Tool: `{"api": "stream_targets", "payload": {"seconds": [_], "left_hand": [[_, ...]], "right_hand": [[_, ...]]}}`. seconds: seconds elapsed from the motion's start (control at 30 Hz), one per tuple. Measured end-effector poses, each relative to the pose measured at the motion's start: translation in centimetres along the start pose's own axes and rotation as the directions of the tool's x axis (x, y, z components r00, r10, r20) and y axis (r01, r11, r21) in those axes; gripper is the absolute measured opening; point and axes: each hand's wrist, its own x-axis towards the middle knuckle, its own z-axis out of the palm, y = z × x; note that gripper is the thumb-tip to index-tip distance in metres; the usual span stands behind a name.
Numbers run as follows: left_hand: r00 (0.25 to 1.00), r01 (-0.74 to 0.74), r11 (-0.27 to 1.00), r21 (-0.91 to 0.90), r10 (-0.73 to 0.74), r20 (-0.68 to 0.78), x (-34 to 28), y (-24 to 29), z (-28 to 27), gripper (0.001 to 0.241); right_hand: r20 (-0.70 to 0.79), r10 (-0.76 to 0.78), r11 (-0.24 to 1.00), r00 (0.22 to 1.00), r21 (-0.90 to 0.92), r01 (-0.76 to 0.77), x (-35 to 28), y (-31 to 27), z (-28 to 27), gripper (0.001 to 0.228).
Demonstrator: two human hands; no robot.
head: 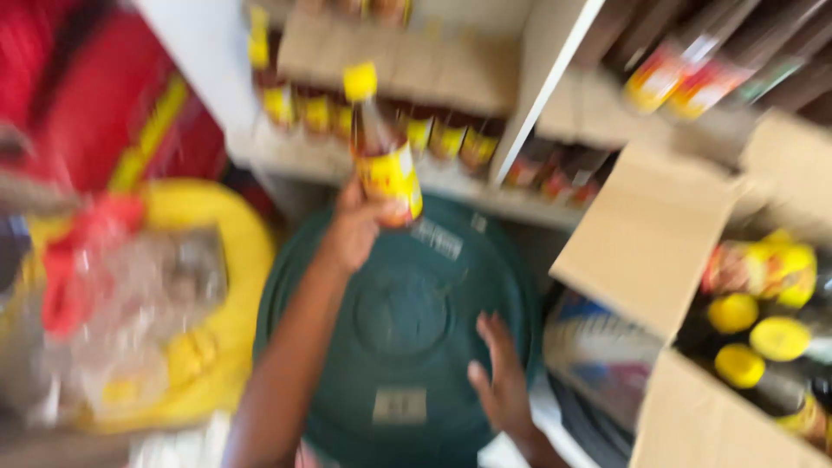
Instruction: Stocking bottles of sauce onto a grocery store shelf from a cardboard box.
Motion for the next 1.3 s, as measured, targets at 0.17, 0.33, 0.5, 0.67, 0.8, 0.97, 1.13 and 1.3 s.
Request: {"api": "stream_targets", "payload": {"seconds": [0.17, 0.33, 0.5, 0.67, 0.8, 0.97, 1.13, 1.3], "left_hand": [[0.994, 0.087, 0.988, -0.13, -0.077, 0.077, 3.5, 1.8, 4.4, 0.064], [0.997, -0.049, 0.988, 0.148, 0.057, -0.048, 2.3, 2.7, 6.6, 0.078], [0.962, -0.145, 0.864, 0.483, 0.238, -0.137, 1.7, 2.3, 7.9, 0.096], [0.866, -0.287, 0.509, 0.812, 0.5, -0.008, 1.1, 2.4, 10.8, 0.094], [0.856, -0.295, 0.561, 0.774, 0.515, -0.046, 1.3, 0.3, 8.9, 0.087], [0.979, -0.202, 0.924, 0.326, 0.202, 0.034, 2.5, 0.3, 5.6, 0.071], [1.0, -0.014, 0.982, 0.19, 0.01, 0.022, 8.4, 0.8, 3.9, 0.073], [0.972, -0.228, 0.924, 0.307, 0.194, 0.135, 16.4, 2.0, 2.9, 0.081]], "right_hand": [[-0.023, 0.067, 0.986, 0.997, 0.154, -0.063, 0.2, 5.7, 1.3, 0.067], [0.005, 0.014, 0.991, 1.0, 0.13, -0.014, -0.6, 6.3, 1.7, 0.061], [-0.133, 0.009, 0.998, 0.991, 0.067, -0.001, 4.9, -2.4, -0.6, 0.05], [-0.403, 0.068, 0.918, 0.913, 0.384, 0.101, 15.3, -5.9, -1.5, 0.046], [-0.312, 0.043, 0.735, 0.949, 0.653, 0.182, 21.4, -5.5, -1.6, 0.053], [-0.126, 0.01, 0.75, 0.992, 0.657, 0.076, 24.6, -6.6, -2.6, 0.061], [-0.07, 0.144, 0.948, 0.987, 0.296, -0.118, 29.5, -10.1, -5.6, 0.081], [-0.241, 0.239, 0.971, 0.941, 0.051, -0.234, 36.0, -13.5, -7.1, 0.082]]}}
